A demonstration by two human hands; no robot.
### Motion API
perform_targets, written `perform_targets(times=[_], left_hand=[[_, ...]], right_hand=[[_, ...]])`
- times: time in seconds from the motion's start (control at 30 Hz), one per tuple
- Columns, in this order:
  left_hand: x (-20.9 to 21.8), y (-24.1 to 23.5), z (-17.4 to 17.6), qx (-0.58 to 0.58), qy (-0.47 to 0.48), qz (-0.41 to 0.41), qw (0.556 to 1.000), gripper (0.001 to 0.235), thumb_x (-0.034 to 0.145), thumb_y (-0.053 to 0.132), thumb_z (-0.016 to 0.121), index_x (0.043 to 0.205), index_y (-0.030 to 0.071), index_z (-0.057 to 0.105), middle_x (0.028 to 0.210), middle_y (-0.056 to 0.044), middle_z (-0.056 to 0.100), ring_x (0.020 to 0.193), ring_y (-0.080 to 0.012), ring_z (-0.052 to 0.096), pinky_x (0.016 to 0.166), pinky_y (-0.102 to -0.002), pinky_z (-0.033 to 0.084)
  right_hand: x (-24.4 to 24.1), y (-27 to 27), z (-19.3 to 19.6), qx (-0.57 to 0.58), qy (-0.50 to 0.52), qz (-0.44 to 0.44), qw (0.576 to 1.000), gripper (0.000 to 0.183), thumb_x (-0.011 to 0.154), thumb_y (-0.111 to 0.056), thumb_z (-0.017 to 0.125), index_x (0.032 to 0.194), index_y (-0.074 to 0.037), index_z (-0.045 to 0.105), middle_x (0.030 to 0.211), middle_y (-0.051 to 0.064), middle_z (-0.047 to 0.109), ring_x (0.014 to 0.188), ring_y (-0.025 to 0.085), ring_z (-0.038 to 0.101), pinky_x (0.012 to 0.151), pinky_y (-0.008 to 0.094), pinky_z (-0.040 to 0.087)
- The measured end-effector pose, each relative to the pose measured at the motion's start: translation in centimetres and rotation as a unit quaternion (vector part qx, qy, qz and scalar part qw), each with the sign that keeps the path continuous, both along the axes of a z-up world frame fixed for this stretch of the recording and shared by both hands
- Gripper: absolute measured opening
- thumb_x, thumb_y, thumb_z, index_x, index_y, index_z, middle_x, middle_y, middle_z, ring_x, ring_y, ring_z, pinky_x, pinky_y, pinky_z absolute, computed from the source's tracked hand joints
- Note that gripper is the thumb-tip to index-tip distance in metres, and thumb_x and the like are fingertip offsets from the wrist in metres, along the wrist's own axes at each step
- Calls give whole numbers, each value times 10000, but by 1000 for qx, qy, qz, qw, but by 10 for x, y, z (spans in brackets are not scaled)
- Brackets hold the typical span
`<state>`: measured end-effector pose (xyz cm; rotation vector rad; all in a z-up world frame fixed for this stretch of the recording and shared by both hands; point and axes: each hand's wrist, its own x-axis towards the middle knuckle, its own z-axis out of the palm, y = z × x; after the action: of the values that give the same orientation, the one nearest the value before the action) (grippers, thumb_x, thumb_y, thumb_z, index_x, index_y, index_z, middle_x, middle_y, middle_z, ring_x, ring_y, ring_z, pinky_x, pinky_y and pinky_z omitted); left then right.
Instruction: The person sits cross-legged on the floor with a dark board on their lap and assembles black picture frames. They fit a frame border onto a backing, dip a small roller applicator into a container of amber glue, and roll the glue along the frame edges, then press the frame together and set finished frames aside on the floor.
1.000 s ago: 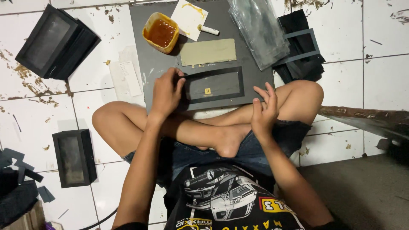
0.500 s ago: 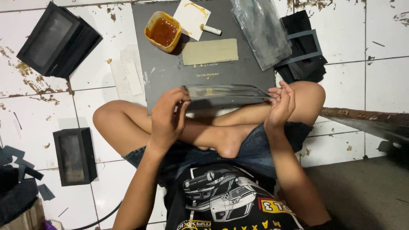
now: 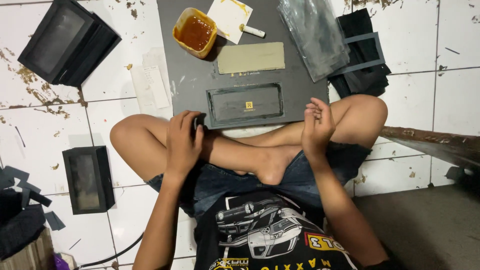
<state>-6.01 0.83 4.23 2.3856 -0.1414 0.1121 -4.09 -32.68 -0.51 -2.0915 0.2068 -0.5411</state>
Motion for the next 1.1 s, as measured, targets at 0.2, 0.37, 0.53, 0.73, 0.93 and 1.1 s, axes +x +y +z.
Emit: perform_targets(times=[0.2,0.37,0.53,0.73,0.93,1.1], left_hand=[[-3,-8,-18,163,-62,-65,983,579,845,337,800,1368,165,620,1284,-107,596,1177,-336,565,917,-462,474],[1,-4,-36,195,-121,-85,970,353,951,313,698,1285,202,665,1236,-39,643,1115,-272,593,881,-400,466],[5,-1,-40,192,-173,-130,957,221,1013,325,610,1194,237,700,1140,-1,669,1021,-237,616,843,-389,457],[6,-19,10,11,-266,-53,962,120,1024,217,678,1089,163,763,968,-17,703,843,-215,677,769,-305,519],[-14,-13,47,-142,-265,108,947,94,906,93,800,1000,90,803,936,-7,795,788,-196,759,725,-304,609],[-41,22,76,-242,-220,226,918,87,987,48,711,957,-16,760,749,-92,719,562,-207,615,559,-322,530]], right_hand=[[-5,17,7,-125,13,105,986,480,787,59,709,1258,-17,654,1077,143,668,944,305,661,837,380,550],[-8,23,12,-152,1,119,981,473,802,30,724,1267,-22,657,1118,129,637,982,305,635,881,394,533],[-7,23,14,-135,0,100,986,423,824,45,708,1241,-11,669,1093,114,634,954,279,634,848,354,539],[-2,11,2,44,48,151,986,413,967,-78,564,1363,41,559,1290,209,595,1144,315,601,964,395,490],[7,45,16,369,139,289,873,682,1065,-499,272,1512,-5,419,1445,182,596,1325,175,566,1086,280,420],[21,81,17,457,149,394,783,619,1014,-360,361,1365,128,504,1255,342,662,1222,394,651,1069,469,459]])
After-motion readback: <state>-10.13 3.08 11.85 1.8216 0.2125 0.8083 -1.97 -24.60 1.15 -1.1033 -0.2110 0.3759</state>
